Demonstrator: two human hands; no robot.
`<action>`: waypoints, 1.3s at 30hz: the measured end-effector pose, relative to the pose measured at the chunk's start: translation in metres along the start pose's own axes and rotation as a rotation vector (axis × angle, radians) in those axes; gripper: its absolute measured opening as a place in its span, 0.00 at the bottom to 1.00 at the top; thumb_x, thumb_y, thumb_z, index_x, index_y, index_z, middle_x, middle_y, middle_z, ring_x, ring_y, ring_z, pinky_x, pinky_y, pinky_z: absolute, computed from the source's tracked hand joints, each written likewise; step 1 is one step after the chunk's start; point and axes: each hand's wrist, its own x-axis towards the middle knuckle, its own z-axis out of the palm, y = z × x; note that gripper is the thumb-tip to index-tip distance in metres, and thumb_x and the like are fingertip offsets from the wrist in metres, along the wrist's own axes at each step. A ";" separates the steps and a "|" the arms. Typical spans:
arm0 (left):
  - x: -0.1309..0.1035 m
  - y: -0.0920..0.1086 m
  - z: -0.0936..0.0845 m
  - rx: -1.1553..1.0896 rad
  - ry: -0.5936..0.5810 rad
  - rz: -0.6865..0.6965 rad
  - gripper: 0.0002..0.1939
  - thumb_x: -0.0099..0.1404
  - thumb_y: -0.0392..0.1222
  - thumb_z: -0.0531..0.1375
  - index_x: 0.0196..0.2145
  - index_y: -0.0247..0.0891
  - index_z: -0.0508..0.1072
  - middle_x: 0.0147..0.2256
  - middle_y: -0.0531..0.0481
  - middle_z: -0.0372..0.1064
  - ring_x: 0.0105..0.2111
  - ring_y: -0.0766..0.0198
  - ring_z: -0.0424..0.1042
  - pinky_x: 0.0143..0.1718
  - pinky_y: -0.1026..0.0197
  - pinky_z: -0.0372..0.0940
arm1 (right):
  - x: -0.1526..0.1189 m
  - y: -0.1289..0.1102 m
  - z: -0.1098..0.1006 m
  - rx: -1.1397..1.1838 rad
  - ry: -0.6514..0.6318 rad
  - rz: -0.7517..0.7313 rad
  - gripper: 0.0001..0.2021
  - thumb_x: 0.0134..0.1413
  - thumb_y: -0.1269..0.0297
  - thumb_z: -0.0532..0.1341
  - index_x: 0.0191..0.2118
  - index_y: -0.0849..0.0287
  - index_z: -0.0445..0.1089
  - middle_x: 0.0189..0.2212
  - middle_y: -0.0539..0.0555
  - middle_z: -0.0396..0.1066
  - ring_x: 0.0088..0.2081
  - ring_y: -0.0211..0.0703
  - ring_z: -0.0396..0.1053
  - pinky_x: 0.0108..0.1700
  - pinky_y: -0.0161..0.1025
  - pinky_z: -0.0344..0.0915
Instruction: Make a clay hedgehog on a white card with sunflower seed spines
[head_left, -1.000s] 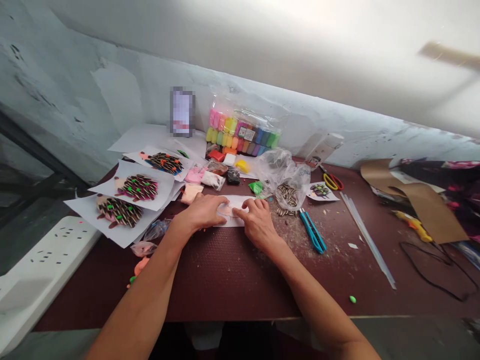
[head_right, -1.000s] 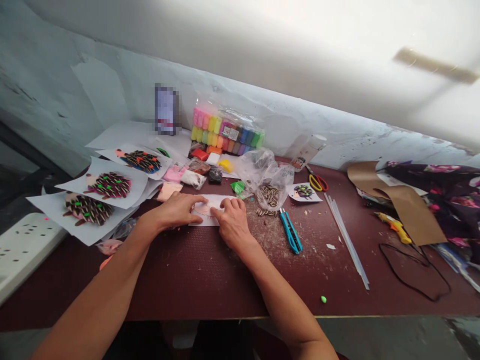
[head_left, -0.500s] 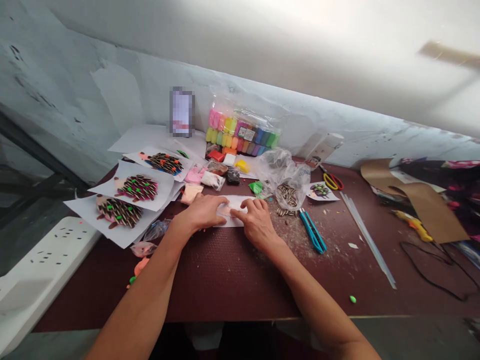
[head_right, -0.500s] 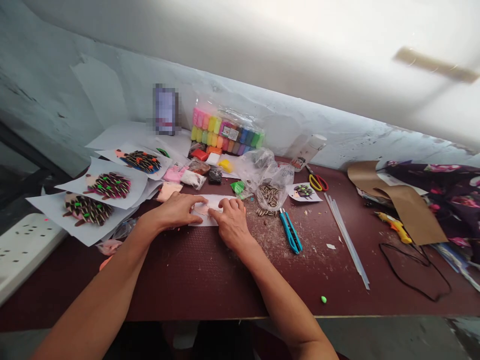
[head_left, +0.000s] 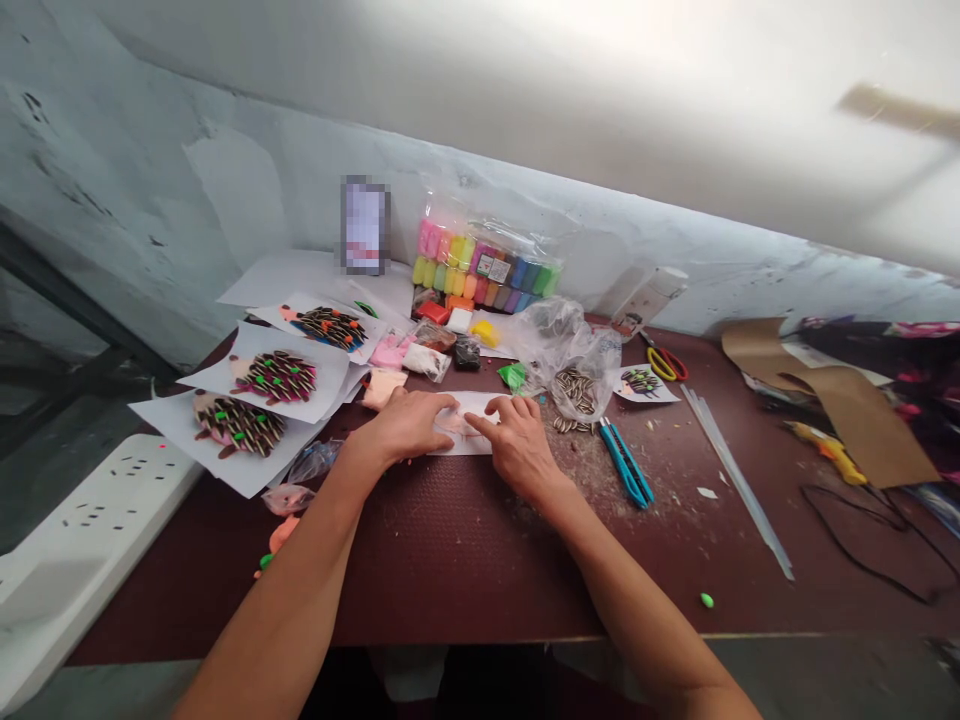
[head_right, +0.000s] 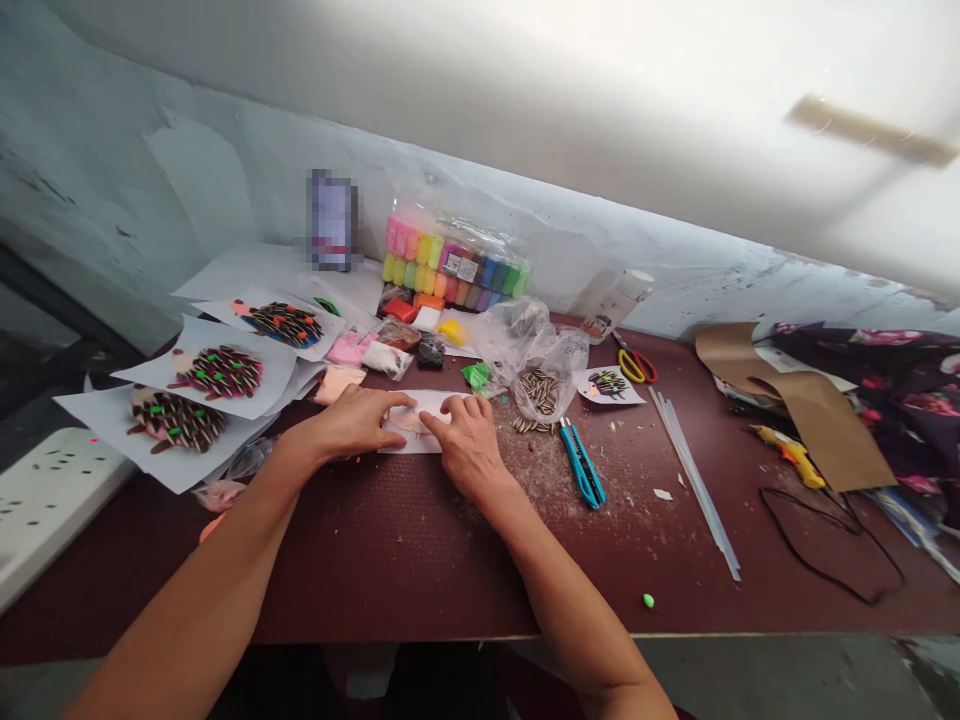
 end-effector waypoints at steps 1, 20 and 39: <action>0.000 0.000 0.000 0.002 0.000 -0.002 0.29 0.57 0.45 0.61 0.57 0.41 0.70 0.44 0.43 0.78 0.48 0.50 0.74 0.56 0.49 0.59 | 0.000 0.001 0.001 0.002 0.003 0.012 0.18 0.64 0.70 0.54 0.55 0.48 0.72 0.46 0.58 0.66 0.46 0.48 0.57 0.52 0.46 0.49; 0.002 -0.001 0.002 0.011 -0.008 0.009 0.29 0.57 0.45 0.61 0.57 0.41 0.70 0.45 0.42 0.78 0.50 0.48 0.73 0.56 0.48 0.58 | 0.012 -0.005 0.001 0.022 -0.067 0.051 0.17 0.66 0.66 0.53 0.54 0.43 0.73 0.47 0.58 0.65 0.46 0.50 0.57 0.50 0.46 0.51; 0.002 0.000 0.001 0.012 -0.013 -0.002 0.29 0.57 0.44 0.61 0.58 0.41 0.70 0.45 0.43 0.77 0.50 0.49 0.73 0.56 0.48 0.58 | 0.010 0.003 0.004 0.045 -0.069 0.078 0.19 0.66 0.68 0.53 0.55 0.42 0.73 0.49 0.57 0.65 0.48 0.49 0.57 0.52 0.46 0.50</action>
